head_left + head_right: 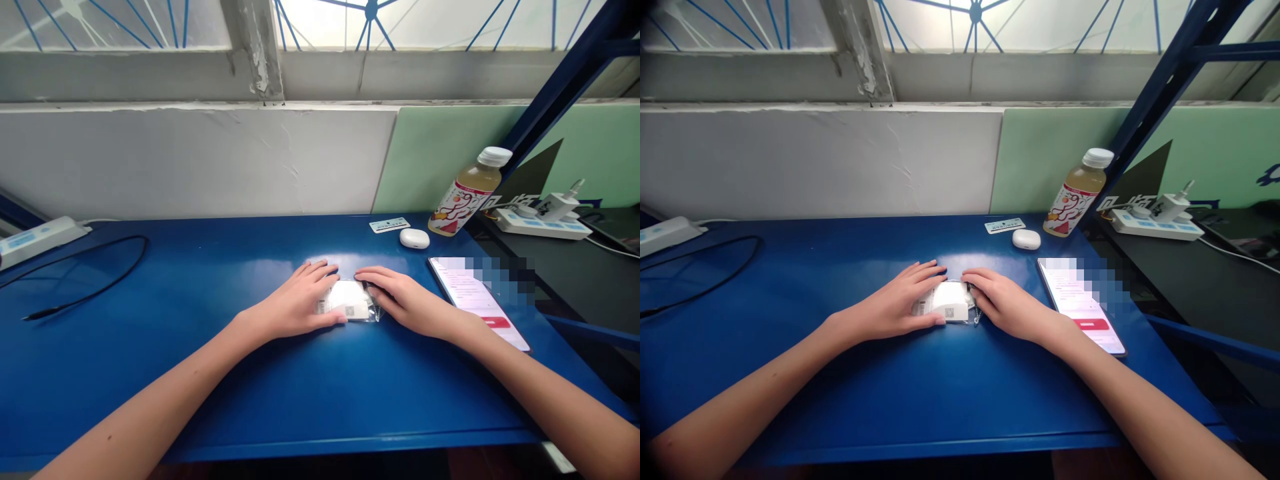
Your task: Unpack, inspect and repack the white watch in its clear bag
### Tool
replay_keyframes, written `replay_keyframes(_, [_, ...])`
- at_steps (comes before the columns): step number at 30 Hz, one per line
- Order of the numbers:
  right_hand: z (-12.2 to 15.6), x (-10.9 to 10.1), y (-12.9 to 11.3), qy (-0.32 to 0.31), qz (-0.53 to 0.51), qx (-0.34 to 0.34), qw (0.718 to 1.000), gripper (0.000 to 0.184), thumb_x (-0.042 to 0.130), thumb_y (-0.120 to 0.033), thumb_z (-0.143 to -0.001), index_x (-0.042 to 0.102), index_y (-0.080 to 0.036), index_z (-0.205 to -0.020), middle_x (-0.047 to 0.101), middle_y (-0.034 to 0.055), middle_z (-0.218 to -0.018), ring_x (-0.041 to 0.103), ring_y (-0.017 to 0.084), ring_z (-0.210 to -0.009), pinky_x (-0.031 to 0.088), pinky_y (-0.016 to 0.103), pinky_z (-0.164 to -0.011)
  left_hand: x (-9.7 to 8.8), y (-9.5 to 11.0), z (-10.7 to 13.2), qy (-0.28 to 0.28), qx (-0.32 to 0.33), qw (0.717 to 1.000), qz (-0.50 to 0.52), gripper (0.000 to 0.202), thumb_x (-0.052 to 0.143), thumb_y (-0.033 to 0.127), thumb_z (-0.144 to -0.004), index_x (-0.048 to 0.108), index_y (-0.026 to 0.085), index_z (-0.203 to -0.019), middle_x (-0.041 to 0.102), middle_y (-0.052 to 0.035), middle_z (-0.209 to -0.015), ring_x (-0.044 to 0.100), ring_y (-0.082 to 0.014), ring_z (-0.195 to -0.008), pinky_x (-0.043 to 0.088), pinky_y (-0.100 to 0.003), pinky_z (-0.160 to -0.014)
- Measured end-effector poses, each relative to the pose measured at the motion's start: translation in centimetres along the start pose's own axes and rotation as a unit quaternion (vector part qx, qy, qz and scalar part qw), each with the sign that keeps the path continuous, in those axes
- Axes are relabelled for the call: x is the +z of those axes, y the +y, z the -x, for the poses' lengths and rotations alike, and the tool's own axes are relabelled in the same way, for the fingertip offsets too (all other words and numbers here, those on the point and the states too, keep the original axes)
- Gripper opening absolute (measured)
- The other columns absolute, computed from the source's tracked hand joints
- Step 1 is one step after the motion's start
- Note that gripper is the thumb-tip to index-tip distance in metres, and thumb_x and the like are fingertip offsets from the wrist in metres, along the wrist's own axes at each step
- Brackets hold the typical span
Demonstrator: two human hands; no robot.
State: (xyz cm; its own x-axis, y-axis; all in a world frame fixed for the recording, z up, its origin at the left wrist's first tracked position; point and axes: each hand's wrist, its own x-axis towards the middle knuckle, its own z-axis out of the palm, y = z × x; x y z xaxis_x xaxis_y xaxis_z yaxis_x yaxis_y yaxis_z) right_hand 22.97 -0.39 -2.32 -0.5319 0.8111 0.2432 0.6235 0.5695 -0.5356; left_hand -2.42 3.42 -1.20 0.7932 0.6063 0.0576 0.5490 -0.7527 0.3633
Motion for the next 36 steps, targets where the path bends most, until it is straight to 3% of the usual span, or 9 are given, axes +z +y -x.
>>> replay_keyframes(3, [0.1,-0.5,0.3,0.021,0.05,-0.035,0.998,0.028,0.047,-0.019,-0.096,0.064,-0.021,-0.118,0.06,0.0132,-0.129,0.058,0.026,-0.12,0.05,0.045,-0.1,-0.2,-0.1,0.1,-0.003,0.007,1.0,-0.003,0.063,0.057,0.058,-0.09,0.05,0.018,-0.138,0.045,-0.0165,-0.15,0.032,-0.0355,-0.144,0.028,-0.053,-0.115])
replay_keyframes(7, [0.0,-1.1,0.4,0.004,0.104,-0.045,0.994,0.022,0.05,-0.022,-0.095,0.072,-0.02,-0.096,0.069,0.0109,-0.104,0.063,0.027,-0.102,0.053,0.043,-0.088,0.0,0.0,0.1,0.005,0.004,1.0,-0.007,0.063,0.055,0.053,-0.091,0.049,0.014,-0.139,0.047,-0.0175,-0.148,0.034,-0.0356,-0.142,0.028,-0.052,-0.115])
replay_keyframes(10, [0.1,-1.4,0.3,-0.023,0.107,-0.022,0.994,0.023,0.051,-0.022,-0.095,0.072,-0.021,-0.103,0.069,0.0104,-0.1,0.065,0.025,-0.092,0.055,0.041,-0.081,0.3,0.1,0.1,0.018,-0.002,1.0,-0.013,0.064,0.057,0.052,-0.089,0.048,0.013,-0.14,0.049,-0.0178,-0.146,0.036,-0.0363,-0.141,0.027,-0.052,-0.115])
replay_keyframes(14, [0.2,-1.6,0.0,-0.035,0.099,-0.011,0.994,0.028,0.056,-0.028,-0.093,0.068,-0.021,-0.118,0.068,0.0108,-0.104,0.065,0.026,-0.095,0.054,0.04,-0.083,0.5,0.2,0.0,0.035,0.004,0.999,-0.009,0.075,0.064,0.063,-0.081,0.05,0.015,-0.136,0.052,-0.0181,-0.143,0.04,-0.0381,-0.138,0.031,-0.054,-0.113])
replay_keyframes(18, [0.4,-1.9,0.0,-0.045,0.097,-0.007,0.994,0.037,0.062,-0.037,-0.09,0.066,-0.022,-0.124,0.068,0.0114,-0.106,0.065,0.027,-0.095,0.054,0.042,-0.083,0.3,0.3,-0.1,0.044,0.004,0.999,-0.01,0.064,0.062,0.06,-0.085,0.053,0.016,-0.132,0.055,-0.0174,-0.138,0.043,-0.0363,-0.135,0.036,-0.053,-0.109])
replay_keyframes(29, [0.0,-0.9,0.0,0.0,0.104,-0.034,0.994,0.023,0.059,-0.034,-0.094,0.071,-0.022,-0.109,0.068,0.0106,-0.101,0.061,0.026,-0.094,0.052,0.042,-0.083,0.1,0.5,-0.1,0.058,0.009,0.998,-0.025,0.059,0.061,0.053,-0.089,0.052,0.016,-0.133,0.056,-0.0166,-0.138,0.048,-0.0337,-0.131,0.041,-0.049,-0.106])
replay_keyframes(36, [0.2,-3.6,0.8,-0.028,0.148,-0.015,0.989,0.022,0.059,-0.032,-0.093,0.072,-0.022,-0.107,0.069,0.0097,-0.103,0.062,0.026,-0.094,0.051,0.041,-0.08,-0.4,0.3,-0.2,0.064,-0.011,0.998,-0.026,0.062,0.06,0.056,-0.089,0.052,0.012,-0.132,0.056,-0.0184,-0.137,0.046,-0.034,-0.133,0.041,-0.049,-0.107])
